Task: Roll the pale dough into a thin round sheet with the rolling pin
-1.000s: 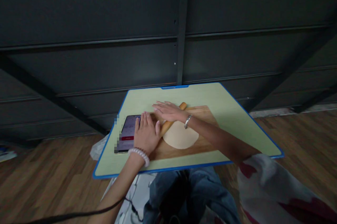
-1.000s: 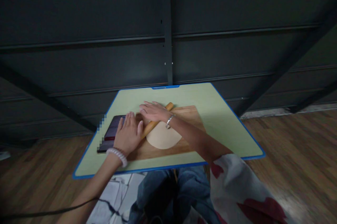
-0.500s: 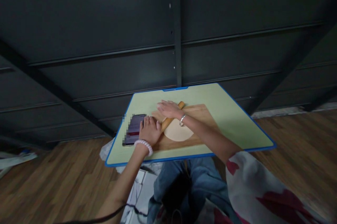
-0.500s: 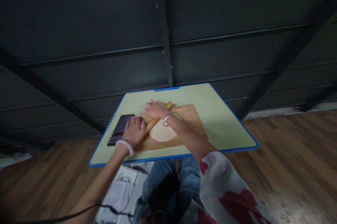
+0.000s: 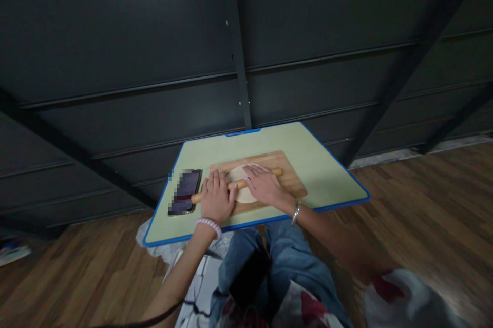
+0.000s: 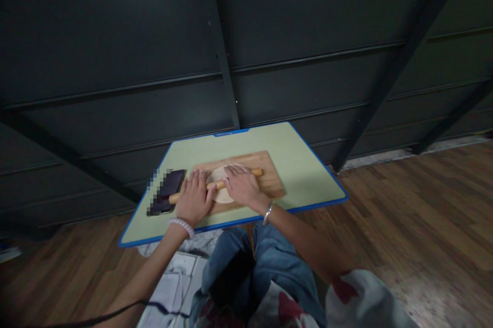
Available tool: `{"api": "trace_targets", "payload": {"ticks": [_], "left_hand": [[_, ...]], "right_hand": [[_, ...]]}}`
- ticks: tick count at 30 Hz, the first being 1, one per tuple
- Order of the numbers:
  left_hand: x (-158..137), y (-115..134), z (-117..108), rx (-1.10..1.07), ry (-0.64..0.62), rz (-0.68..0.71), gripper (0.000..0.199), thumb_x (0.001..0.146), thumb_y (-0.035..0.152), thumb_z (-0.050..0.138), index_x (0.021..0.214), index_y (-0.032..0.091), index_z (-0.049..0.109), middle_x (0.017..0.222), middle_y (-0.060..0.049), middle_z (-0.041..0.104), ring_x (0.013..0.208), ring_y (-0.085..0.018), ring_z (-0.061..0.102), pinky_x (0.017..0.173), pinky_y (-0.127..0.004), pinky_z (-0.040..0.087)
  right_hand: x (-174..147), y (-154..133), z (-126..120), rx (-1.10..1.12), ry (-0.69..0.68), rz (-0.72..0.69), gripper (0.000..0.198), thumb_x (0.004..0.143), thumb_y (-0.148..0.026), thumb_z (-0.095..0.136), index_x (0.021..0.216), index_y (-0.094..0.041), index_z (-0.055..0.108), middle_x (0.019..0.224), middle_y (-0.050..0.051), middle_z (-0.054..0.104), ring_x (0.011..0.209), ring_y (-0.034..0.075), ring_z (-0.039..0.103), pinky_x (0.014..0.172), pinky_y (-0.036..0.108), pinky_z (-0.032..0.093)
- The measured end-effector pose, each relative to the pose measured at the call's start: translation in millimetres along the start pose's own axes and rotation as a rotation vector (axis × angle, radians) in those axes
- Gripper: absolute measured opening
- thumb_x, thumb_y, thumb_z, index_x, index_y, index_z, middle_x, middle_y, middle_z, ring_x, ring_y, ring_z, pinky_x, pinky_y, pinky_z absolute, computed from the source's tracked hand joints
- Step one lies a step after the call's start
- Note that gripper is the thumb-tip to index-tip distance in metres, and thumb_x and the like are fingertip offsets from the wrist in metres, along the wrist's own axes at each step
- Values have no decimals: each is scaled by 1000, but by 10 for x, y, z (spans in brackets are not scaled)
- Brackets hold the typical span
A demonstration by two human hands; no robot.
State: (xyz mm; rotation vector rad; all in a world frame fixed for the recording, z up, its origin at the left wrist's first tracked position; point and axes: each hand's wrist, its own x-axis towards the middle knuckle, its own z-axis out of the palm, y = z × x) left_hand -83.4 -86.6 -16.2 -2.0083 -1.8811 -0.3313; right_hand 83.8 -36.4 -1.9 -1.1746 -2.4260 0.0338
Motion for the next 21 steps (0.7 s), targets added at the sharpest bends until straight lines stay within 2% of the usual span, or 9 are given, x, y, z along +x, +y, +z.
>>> {"api": "trace_targets", "payload": {"ticks": [4,7,9,12,15,18,21], "left_hand": [[-73,-4,-45,-56,-24,45,55,95,42,27,132,6,48,133,-20,52,128,-31,43,109,-50,27],[-56,-40,-54,-120,-93,60,54,95,42,25,136,12,43,137,-16,49,131,-30,38,110,-52,24],[-8,-59,-48,-161,-157,59,55,96,43,25,140,15,39,141,-14,45,135,-30,33,110,-55,24],[106,-62,-39,-219,-240,70,54,95,44,25,142,19,35,145,-10,41,138,-32,26,108,-60,23],[256,-42,-44,-265,-283,112,53,96,46,23,141,23,37,146,-8,39,140,-31,22,105,-63,26],[426,-12,-35,-255,-257,185,52,95,47,25,139,23,39,146,-8,40,140,-29,23,107,-66,16],[593,27,16,-249,-225,280,50,96,45,26,139,23,38,145,-8,42,139,-25,28,111,-63,8]], "right_hand": [[-411,-126,-138,18,26,6,42,93,-20,37,132,-9,50,135,13,53,125,20,47,107,34,35],[-649,-248,-164,-7,20,6,48,90,-10,35,137,-8,45,142,13,46,132,19,40,110,35,31],[-745,-333,-146,-34,22,42,49,91,-14,36,140,-8,41,146,13,40,135,21,35,111,37,30],[-794,-441,-100,-68,19,108,53,93,-28,41,141,-6,38,149,14,35,136,25,33,110,42,31],[-773,-493,-56,-96,24,141,58,93,-35,44,142,-5,36,149,17,33,136,28,33,108,44,33],[-735,-474,-20,-113,39,163,59,93,-37,44,143,-6,34,149,17,31,137,28,31,106,45,35],[-695,-405,0,-111,44,186,61,93,-38,45,143,-6,34,149,18,30,138,29,29,106,45,35]]}}
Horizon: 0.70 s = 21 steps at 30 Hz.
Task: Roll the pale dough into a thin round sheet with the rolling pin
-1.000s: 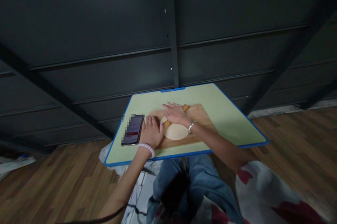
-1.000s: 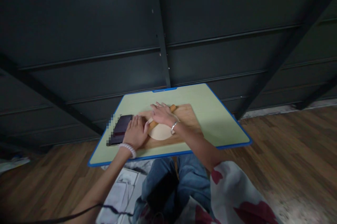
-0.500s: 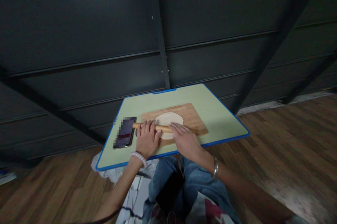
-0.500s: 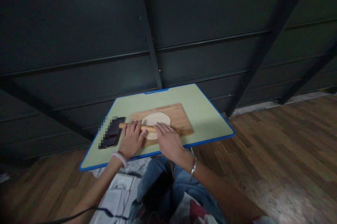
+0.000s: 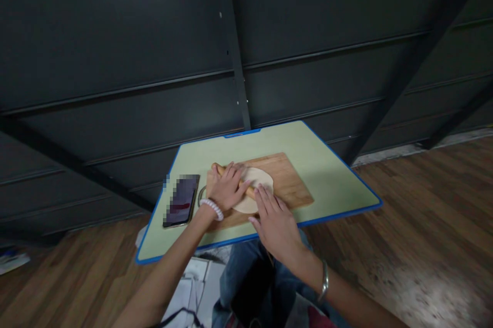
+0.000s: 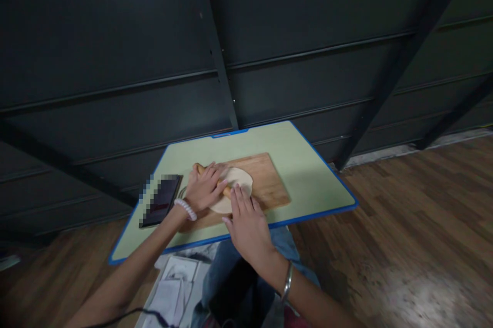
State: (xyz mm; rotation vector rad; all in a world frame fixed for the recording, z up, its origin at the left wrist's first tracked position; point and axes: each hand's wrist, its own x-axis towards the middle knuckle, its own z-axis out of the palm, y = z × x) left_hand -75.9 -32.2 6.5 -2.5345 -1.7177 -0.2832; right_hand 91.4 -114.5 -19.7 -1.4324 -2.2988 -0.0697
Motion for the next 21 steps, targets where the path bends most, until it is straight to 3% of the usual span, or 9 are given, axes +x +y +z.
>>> {"api": "trace_targets", "payload": {"ticks": [5,10,21], "left_hand": [[298,12,104,35,-19,83,49,96,39,27,137,17,43,145,-10,42,137,-23,31,114,-55,11],[629,109,202,52,-29,135,49,95,31,23,134,12,47,144,-10,44,140,-21,27,116,-51,7],[1324,384,261,-83,-175,183,59,96,42,11,139,11,37,148,-10,38,142,-21,18,116,-54,4]], "right_hand": [[110,145,20,25,13,35,59,93,-37,44,142,-6,36,147,18,36,138,29,30,109,45,33],[250,332,4,9,-7,91,54,93,-38,41,138,-7,44,142,18,45,133,28,39,109,44,34],[479,811,-23,-19,-62,69,53,94,-41,37,137,-10,45,138,17,49,131,28,42,109,46,30]]}}
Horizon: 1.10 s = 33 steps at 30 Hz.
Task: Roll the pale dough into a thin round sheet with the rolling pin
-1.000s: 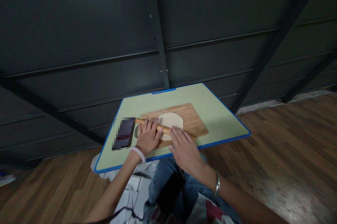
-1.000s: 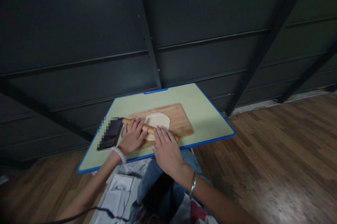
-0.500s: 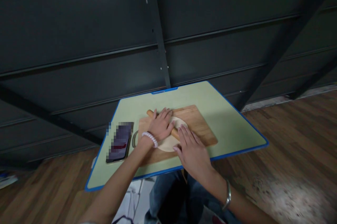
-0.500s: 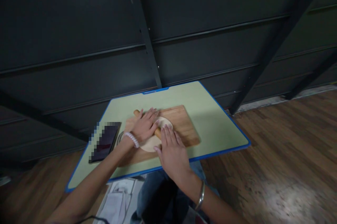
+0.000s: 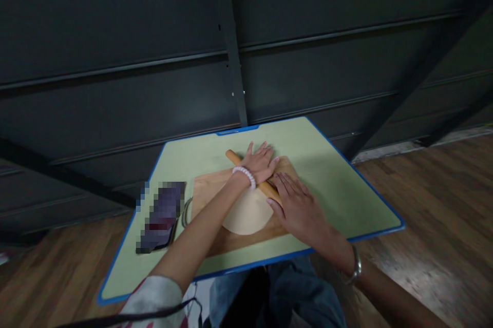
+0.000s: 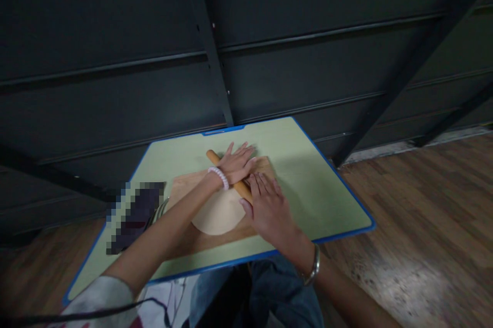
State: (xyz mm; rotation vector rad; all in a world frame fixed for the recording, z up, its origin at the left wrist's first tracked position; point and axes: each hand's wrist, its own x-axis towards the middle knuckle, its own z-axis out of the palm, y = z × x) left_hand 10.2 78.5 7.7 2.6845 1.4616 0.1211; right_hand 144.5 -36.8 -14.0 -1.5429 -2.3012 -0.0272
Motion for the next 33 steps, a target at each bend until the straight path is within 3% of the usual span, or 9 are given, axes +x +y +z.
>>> {"api": "trace_targets", "payload": {"ticks": [7,11,14,17,23,26,33], "left_hand": [[260,72,45,-48,28,-34,57,96,40,10,136,12,41,144,-11,43,141,-21,24,115,-55,6],[230,68,60,-18,65,-8,54,96,36,13,141,15,33,151,-7,33,142,-19,20,116,-53,8],[64,30,47,9,75,0,54,94,33,21,144,18,28,156,-4,20,143,-19,16,115,-52,12],[-178,-21,31,41,94,-22,54,92,30,25,144,18,30,156,-5,18,143,-19,16,115,-50,11],[-640,-83,17,93,142,-76,51,93,28,25,139,12,40,148,-10,38,141,-20,24,116,-46,13],[-849,-110,34,103,152,-88,50,93,28,28,138,10,41,147,-12,39,139,-20,28,115,-44,16],[-1360,-147,61,77,232,-61,48,98,33,22,138,18,42,138,-8,51,129,-19,42,114,-45,19]], "right_hand": [[141,216,-101,27,-185,-4,55,94,-48,35,138,-16,42,142,13,45,134,25,37,108,49,31],[81,227,-73,-12,-130,16,59,95,-51,31,140,-15,39,147,15,37,139,25,28,109,53,26],[-9,120,-31,-58,-40,13,58,95,-49,31,138,-10,41,147,17,38,140,27,26,111,52,22],[-89,-62,-10,-74,18,-6,55,96,-43,34,136,-6,44,143,19,42,138,28,29,112,49,23],[-225,-442,41,-97,104,-23,55,95,-36,40,134,3,44,141,24,44,136,30,32,113,46,23],[-313,-600,81,-95,114,-23,57,93,-35,45,135,4,42,142,25,41,136,31,32,112,45,25],[-516,-948,105,-49,147,-41,60,91,-32,49,139,2,36,144,25,37,136,34,30,110,48,29]]}}
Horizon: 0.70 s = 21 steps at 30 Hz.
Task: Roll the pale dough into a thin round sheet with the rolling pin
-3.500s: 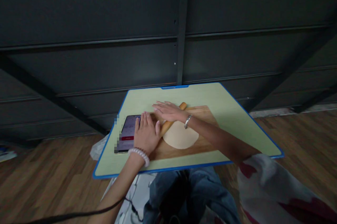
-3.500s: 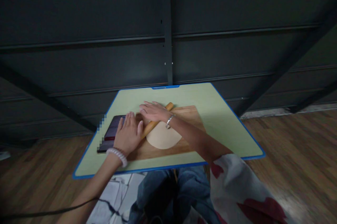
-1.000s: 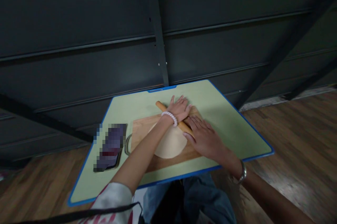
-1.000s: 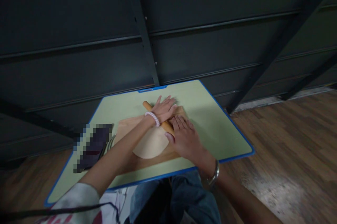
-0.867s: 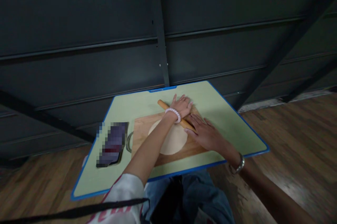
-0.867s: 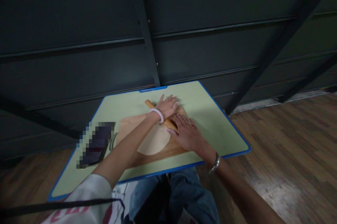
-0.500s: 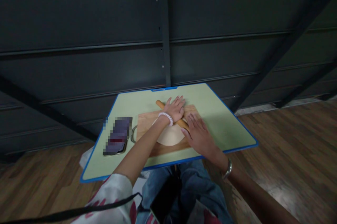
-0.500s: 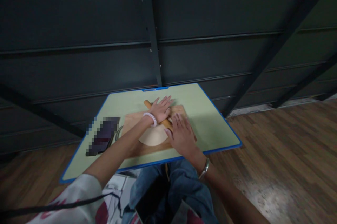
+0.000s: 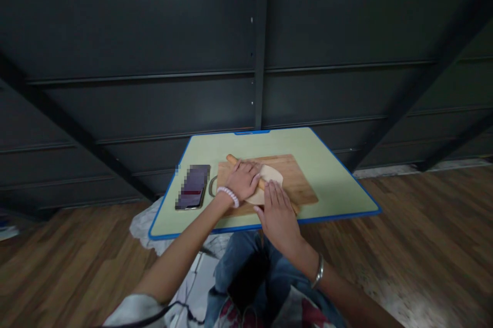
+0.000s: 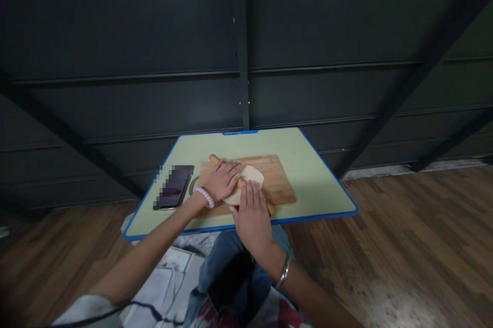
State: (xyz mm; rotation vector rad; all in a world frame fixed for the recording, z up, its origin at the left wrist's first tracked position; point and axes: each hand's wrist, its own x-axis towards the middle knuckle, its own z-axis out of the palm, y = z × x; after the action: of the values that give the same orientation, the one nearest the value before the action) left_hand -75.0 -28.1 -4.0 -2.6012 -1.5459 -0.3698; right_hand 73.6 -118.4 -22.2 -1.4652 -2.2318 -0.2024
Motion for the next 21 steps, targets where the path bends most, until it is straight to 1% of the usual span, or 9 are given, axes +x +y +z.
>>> {"api": "trace_targets", "payload": {"ticks": [3,5,8,10,14,18,21], "left_hand": [[-232,48,-111,10,34,7,47,96,39,28,135,19,46,133,-9,55,125,-21,46,112,-45,22],[-379,93,-180,5,29,12,49,94,44,34,136,21,46,129,-9,57,120,-23,48,109,-45,26],[-538,136,-229,-12,10,11,48,95,46,33,137,25,44,127,-6,58,117,-22,50,105,-44,31],[-578,139,-219,-18,3,18,48,95,44,32,138,27,41,131,-5,56,120,-22,47,105,-43,31],[-504,110,-160,14,6,16,50,94,45,35,140,24,39,141,-6,47,131,-24,37,107,-45,28],[-301,61,-133,23,-20,33,51,94,46,33,139,23,39,144,-6,43,134,-24,34,109,-45,26],[-108,9,-105,20,-34,10,51,95,46,29,139,23,40,146,-6,42,135,-24,33,110,-46,24]], "right_hand": [[-52,-92,-33,8,-11,9,58,91,-28,48,140,-1,35,143,24,40,136,34,31,110,49,29],[-80,-94,-39,-3,-23,17,58,91,-29,48,140,0,36,143,26,40,136,35,31,110,50,30],[-109,-16,-16,-21,-36,15,61,91,-34,49,138,4,37,144,28,36,136,36,30,109,50,31],[-117,62,11,-26,-41,-6,63,92,-36,48,138,4,35,145,28,34,137,35,28,110,49,31],[-64,211,45,-14,-49,-63,67,92,-40,46,139,5,33,146,28,32,139,33,23,111,48,28],[169,413,45,-21,-59,-141,78,88,-50,51,141,4,31,149,28,26,141,37,17,113,52,23],[461,640,51,1,-115,-216,74,90,-50,46,139,5,35,145,28,34,139,35,24,114,50,22]]}}
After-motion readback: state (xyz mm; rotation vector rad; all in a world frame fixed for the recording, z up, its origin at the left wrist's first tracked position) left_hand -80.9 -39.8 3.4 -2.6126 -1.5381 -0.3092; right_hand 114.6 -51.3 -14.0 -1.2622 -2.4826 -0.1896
